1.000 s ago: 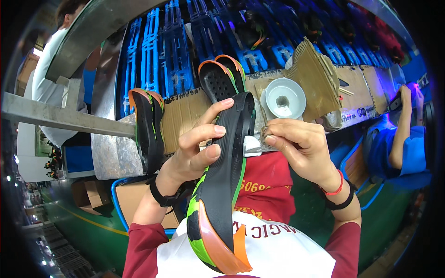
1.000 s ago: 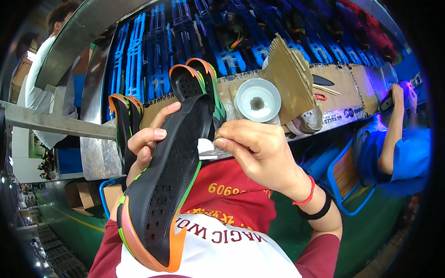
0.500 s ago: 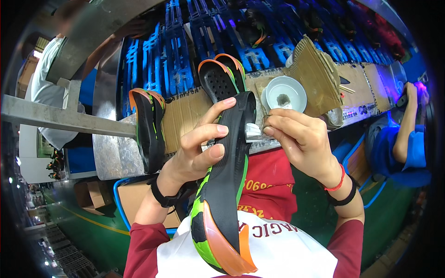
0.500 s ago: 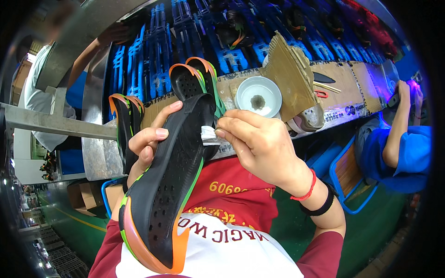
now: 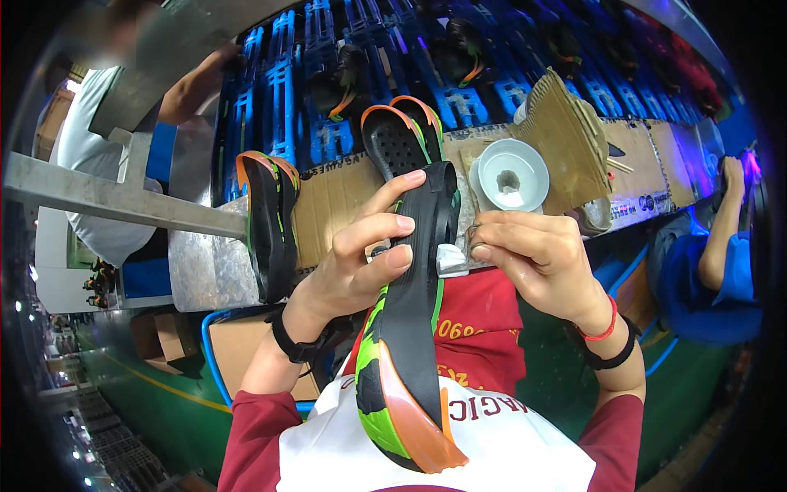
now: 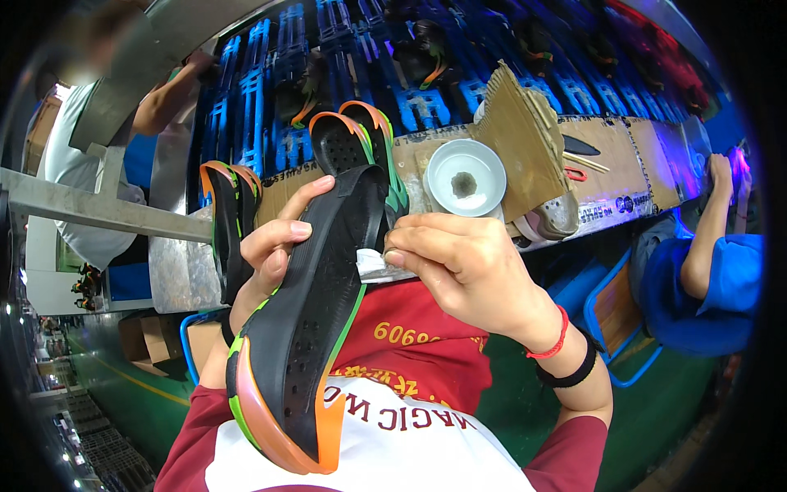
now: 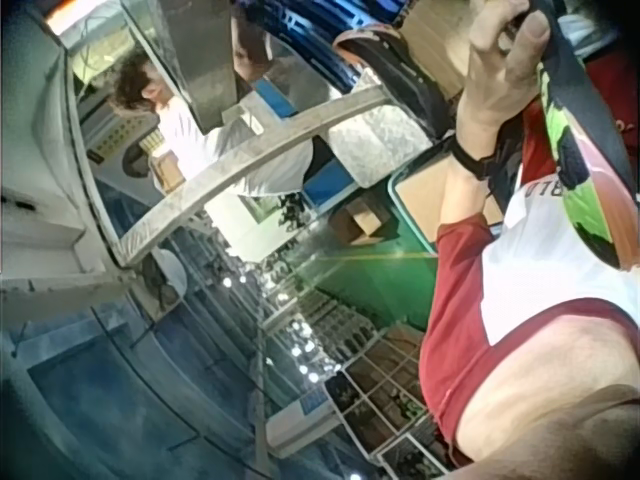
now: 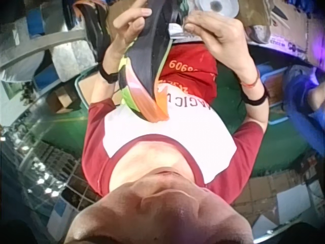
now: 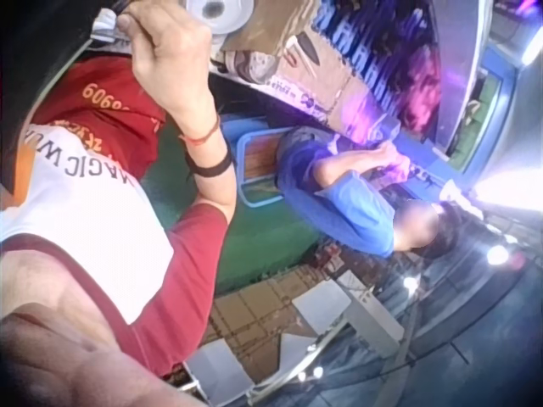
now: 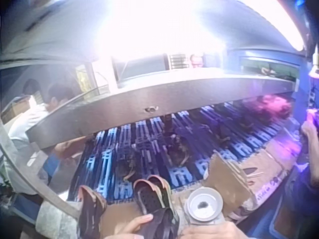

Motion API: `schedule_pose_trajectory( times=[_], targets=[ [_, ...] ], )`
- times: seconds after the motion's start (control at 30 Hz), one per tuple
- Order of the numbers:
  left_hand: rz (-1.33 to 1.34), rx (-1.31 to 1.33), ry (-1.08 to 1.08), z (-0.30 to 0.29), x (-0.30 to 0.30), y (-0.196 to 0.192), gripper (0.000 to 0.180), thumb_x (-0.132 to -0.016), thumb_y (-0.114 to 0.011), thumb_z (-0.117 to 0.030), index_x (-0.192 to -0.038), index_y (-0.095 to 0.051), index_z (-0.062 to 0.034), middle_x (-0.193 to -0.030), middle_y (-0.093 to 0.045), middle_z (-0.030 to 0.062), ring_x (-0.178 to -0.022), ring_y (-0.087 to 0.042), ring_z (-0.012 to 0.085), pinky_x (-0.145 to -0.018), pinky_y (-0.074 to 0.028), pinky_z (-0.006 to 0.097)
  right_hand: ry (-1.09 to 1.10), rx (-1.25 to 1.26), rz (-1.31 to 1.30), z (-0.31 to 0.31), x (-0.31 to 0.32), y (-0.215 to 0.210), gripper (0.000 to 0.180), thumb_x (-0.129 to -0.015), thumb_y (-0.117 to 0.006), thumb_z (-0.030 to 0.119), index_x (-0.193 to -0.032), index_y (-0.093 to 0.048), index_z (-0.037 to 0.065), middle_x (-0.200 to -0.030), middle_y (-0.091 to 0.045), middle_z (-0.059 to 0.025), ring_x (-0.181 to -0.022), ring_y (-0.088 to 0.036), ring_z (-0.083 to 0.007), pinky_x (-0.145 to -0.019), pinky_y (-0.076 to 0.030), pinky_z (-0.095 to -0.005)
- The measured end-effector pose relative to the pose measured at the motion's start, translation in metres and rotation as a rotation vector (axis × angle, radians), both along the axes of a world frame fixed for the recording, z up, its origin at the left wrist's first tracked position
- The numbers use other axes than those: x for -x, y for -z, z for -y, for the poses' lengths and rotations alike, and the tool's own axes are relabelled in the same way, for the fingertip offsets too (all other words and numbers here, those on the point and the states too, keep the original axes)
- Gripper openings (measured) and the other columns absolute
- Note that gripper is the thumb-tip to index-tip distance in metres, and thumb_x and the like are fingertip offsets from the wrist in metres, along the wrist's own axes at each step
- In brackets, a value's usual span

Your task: The person picks up a shoe sole, dips a small tool into a bowl of liquid, and applies it to the side of the sole before placing it on a conveyor belt. They repeat this process multiple times with different shoe soles.

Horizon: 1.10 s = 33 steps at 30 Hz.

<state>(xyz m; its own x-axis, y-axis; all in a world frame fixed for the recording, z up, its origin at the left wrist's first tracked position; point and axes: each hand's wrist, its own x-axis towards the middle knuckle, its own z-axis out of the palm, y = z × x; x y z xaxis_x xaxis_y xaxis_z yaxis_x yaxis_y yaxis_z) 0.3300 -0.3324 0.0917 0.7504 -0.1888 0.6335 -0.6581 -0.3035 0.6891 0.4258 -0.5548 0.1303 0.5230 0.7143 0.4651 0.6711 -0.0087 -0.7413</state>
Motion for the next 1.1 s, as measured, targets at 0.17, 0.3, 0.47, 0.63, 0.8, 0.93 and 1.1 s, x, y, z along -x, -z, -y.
schedule_pose_trajectory(
  times=[0.17,0.3,0.47,0.63,0.8,0.93,1.1],
  targets=[
    [-0.011,-0.023,-0.011,-0.001,-0.016,0.001,0.045,-0.091,-0.057,-0.002,-0.13,-0.04,-0.0192,-0.118,-0.042,0.0117,-0.12,-0.047,0.0511,-0.089,-0.051,0.047,-0.009,-0.013,-0.023,-0.002,-0.014,0.004,0.009,-0.078,-0.07,-0.001,-0.085,-0.066,-0.004,-0.083,-0.067,-0.0147,-0.071,-0.067,-0.0292,-0.062,-0.053,-0.0334],
    [0.087,-0.031,0.003,0.006,-0.022,-0.01,0.05,-0.086,-0.057,0.007,-0.129,-0.04,-0.0106,-0.12,-0.041,0.0141,-0.122,-0.046,0.0507,-0.097,-0.045,0.051,0.116,0.007,0.117,0.009,-0.014,-0.01,0.009,-0.079,-0.07,0.0,-0.086,-0.065,-0.001,-0.083,-0.066,-0.0141,-0.071,-0.067,-0.029,-0.06,-0.053,-0.0333],
    [-0.154,0.309,0.263,0.038,-0.059,-0.004,0.067,-0.077,-0.073,-0.012,-0.135,-0.039,-0.0055,-0.129,-0.051,0.0185,-0.123,-0.048,0.0379,-0.106,-0.037,0.044,0.358,-0.205,-0.03,0.054,-0.028,-0.004,0.01,-0.08,-0.069,-0.003,-0.09,-0.067,-0.004,-0.086,-0.069,-0.014,-0.072,-0.067,-0.0222,-0.066,-0.052,-0.027],
    [-0.316,0.277,0.376,0.08,-0.072,-0.039,0.132,-0.057,-0.089,-0.019,-0.147,0.006,-0.0014,-0.144,-0.016,0.0136,-0.134,-0.03,0.0239,-0.11,-0.03,0.038,0.811,-0.401,-0.312,0.147,0.003,-0.005,0.012,-0.087,-0.065,0.001,-0.096,-0.068,-0.006,-0.078,-0.065,-0.0017,-0.061,-0.051,-0.0045,-0.053,-0.039,-0.0191],
    [-0.382,0.57,0.704,0.185,-0.24,-0.176,0.08,-0.089,-0.056,-0.024,-0.148,-0.007,-0.0002,-0.147,-0.022,0.0204,-0.134,-0.033,0.0333,-0.113,-0.027,0.044,1.092,-0.473,-0.349,0.218,0.04,0.003,0.014,-0.089,-0.065,0.006,-0.098,-0.07,-0.004,-0.068,-0.057,0.0028,-0.051,-0.039,-0.0008,-0.044,-0.025,-0.0181],
    [-0.638,0.957,0.657,0.219,-0.299,-0.217,0.066,-0.101,-0.036,-0.038,-0.149,-0.008,-0.0024,-0.154,-0.013,0.0237,-0.135,-0.032,0.0398,-0.111,-0.031,0.049,1.119,-0.461,-0.277,0.233,0.052,0.003,0.014,-0.089,-0.065,0.009,-0.095,-0.069,-0.004,-0.065,-0.055,0.0033,-0.049,-0.038,-0.0006,-0.043,-0.024,-0.0182],
    [-0.899,0.472,0.462,0.21,-0.228,-0.141,0.079,-0.092,-0.059,-0.041,-0.149,-0.016,-0.0055,-0.149,-0.027,0.0172,-0.134,-0.035,0.0319,-0.107,-0.037,0.044,1.068,-0.507,-0.436,0.238,0.047,0.032,0.015,-0.089,-0.066,0.009,-0.095,-0.069,-0.004,-0.068,-0.058,0.0025,-0.051,-0.04,-0.0008,-0.045,-0.027,-0.0176]
  ],
)
